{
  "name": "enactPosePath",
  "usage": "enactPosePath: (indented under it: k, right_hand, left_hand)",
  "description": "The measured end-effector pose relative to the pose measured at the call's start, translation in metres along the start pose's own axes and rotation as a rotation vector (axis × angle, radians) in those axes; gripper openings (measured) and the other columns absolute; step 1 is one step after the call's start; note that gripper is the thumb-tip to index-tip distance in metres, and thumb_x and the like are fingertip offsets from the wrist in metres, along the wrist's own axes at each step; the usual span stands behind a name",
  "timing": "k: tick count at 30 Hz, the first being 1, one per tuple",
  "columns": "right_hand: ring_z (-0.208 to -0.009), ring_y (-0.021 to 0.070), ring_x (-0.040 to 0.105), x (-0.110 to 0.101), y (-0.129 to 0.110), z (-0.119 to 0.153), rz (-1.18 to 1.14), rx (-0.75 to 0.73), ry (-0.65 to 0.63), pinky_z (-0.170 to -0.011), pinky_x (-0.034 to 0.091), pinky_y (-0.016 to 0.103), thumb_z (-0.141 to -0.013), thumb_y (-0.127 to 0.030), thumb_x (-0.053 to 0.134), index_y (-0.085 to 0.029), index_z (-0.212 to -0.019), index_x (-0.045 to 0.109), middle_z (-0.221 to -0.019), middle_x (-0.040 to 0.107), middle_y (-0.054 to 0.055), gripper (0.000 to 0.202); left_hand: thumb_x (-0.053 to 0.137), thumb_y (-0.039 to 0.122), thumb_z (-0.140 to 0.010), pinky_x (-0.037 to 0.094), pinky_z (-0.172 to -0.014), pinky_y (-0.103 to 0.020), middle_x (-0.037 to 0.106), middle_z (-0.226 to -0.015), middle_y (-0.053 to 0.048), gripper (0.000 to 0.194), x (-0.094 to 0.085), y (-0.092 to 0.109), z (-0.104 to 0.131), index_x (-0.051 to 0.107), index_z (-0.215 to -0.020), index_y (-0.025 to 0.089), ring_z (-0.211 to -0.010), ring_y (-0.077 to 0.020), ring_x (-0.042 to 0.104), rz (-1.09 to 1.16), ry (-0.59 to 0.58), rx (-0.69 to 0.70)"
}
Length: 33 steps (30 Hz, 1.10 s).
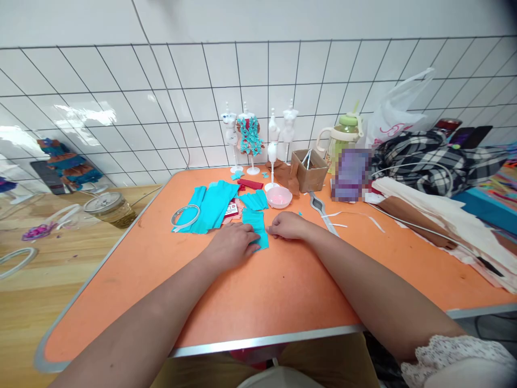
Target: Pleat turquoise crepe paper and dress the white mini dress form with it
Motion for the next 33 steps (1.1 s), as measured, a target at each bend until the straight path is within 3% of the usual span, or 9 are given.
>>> enactPosePath:
  k: [3, 7, 11, 18, 24, 28, 33]
  right_hand:
    - [-0.066, 0.0124, 0.057, 0.0, 0.004, 0.004, -0.131, -0.142, 0.111, -0.054, 0.035, 0.021, -0.082, -0.046, 0.052, -0.019, -0.081, 0.069, -0.073, 0.067, 0.001, 0.031]
    - [-0.071, 0.0105, 0.056, -0.004, -0.002, 0.009, -0.177, -0.375, 0.322, -0.063, 0.037, 0.02, -0.082, -0.022, 0.052, -0.023, -0.096, 0.07, -0.083, 0.067, -0.001, 0.023]
    - [-0.082, 0.013, 0.058, 0.002, -0.011, 0.008, -0.063, -0.484, 0.309, -0.071, 0.039, 0.023, -0.08, -0.014, 0.05, -0.026, -0.093, 0.073, -0.094, 0.067, 0.0, 0.029]
    - [-0.083, 0.0139, 0.059, 0.003, -0.011, 0.01, -0.056, -0.432, 0.267, -0.07, 0.04, 0.022, -0.078, -0.015, 0.05, -0.026, -0.09, 0.073, -0.095, 0.069, -0.002, 0.029]
    - [-0.073, 0.0139, 0.06, 0.003, -0.012, 0.01, -0.066, -0.228, 0.244, -0.057, 0.037, 0.022, -0.075, -0.035, 0.059, -0.026, -0.082, 0.073, -0.084, 0.071, -0.003, 0.018]
    - [-0.07, 0.0134, 0.06, 0.003, -0.013, 0.008, -0.055, -0.142, 0.215, -0.054, 0.035, 0.021, -0.074, -0.032, 0.058, -0.026, -0.079, 0.072, -0.081, 0.072, -0.003, 0.016]
    - [-0.068, 0.0131, 0.061, 0.003, -0.013, 0.008, -0.057, -0.152, 0.161, -0.054, 0.036, 0.021, -0.075, -0.029, 0.057, -0.023, -0.077, 0.072, -0.079, 0.072, -0.002, 0.016]
  left_hand:
    - [0.039, 0.032, -0.094, 0.042, -0.075, -0.032, 0.066, -0.093, -0.005, 0.029, 0.001, -0.006, -0.001, 0.065, -0.104, 0.025, -0.091, -0.0209, 0.06, 0.018, 0.051, -0.07]
    - [0.049, 0.032, -0.089, 0.043, -0.077, -0.032, 0.065, -0.095, -0.005, 0.021, 0.004, -0.014, -0.002, 0.066, -0.098, 0.023, -0.093, -0.0212, 0.059, 0.067, 0.126, -0.132]
    - [0.055, 0.034, -0.086, 0.043, -0.078, -0.032, 0.065, -0.089, -0.003, 0.017, 0.007, -0.017, -0.003, 0.068, -0.089, 0.023, -0.09, -0.0212, 0.059, 0.093, 0.109, -0.131]
    - [0.049, 0.029, -0.088, 0.043, -0.073, -0.031, 0.067, -0.088, -0.005, 0.021, 0.008, -0.017, -0.004, 0.068, -0.089, 0.021, -0.086, -0.0203, 0.061, 0.091, 0.038, -0.164]
    - [0.046, 0.026, -0.089, 0.042, -0.075, -0.032, 0.065, -0.089, -0.006, 0.023, 0.006, -0.011, -0.005, 0.068, -0.09, 0.02, -0.09, -0.0216, 0.06, 0.034, 0.04, -0.165]
    - [0.046, 0.029, -0.089, 0.042, -0.077, -0.033, 0.063, -0.09, -0.007, 0.023, 0.006, -0.011, -0.004, 0.067, -0.092, 0.021, -0.092, -0.0219, 0.058, 0.02, 0.043, -0.176]
    - [0.053, 0.033, -0.084, 0.042, -0.071, -0.031, 0.062, -0.095, -0.005, 0.017, 0.006, -0.023, 0.0, 0.065, -0.089, 0.023, -0.096, -0.023, 0.057, 0.042, 0.04, -0.221]
Point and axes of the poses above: each hand's wrist, its own z-axis away from the middle knuckle, its own x-axis out of the palm, y = z × x, the point moved 4 cm from there along -z, towards the middle knuckle
